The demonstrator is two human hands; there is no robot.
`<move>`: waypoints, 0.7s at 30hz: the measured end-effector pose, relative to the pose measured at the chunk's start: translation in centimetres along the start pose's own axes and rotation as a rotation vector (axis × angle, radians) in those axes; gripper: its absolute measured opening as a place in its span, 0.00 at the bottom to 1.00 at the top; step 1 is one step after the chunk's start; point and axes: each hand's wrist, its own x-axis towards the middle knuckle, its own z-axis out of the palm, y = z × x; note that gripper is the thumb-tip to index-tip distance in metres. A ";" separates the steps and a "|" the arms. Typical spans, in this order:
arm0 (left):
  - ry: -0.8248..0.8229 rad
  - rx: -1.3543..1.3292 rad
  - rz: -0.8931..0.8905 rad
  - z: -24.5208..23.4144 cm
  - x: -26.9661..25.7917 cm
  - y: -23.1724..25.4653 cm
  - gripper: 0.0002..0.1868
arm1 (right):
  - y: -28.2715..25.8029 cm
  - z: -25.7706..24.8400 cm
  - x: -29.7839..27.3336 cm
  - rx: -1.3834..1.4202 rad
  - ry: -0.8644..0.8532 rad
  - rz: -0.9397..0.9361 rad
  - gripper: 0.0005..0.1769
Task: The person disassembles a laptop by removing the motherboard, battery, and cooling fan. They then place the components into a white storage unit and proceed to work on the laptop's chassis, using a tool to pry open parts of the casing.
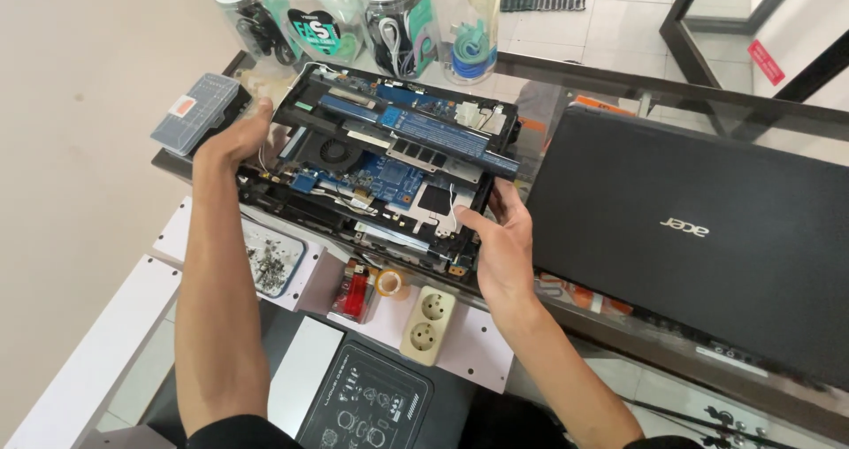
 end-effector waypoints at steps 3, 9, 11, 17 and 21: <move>-0.008 0.044 -0.125 -1.2 -3.1 2.0 0.48 | -1.1 0.7 -0.4 0.014 0.008 0.028 0.34; 0.028 0.172 -0.161 -2.3 -5.4 1.0 0.48 | -2.6 1.5 -1.4 -0.061 -0.046 0.039 0.38; 0.063 0.196 -0.155 -2.4 -7.1 0.1 0.45 | -2.6 1.4 -2.0 -0.076 -0.071 0.077 0.38; 0.200 0.114 -0.178 -4.5 -14.1 -4.1 0.42 | -2.4 2.0 -3.2 -0.071 -0.231 0.129 0.38; 0.262 0.132 -0.262 -5.9 -21.3 -3.8 0.40 | -3.6 3.5 -4.8 -0.071 -0.411 0.121 0.37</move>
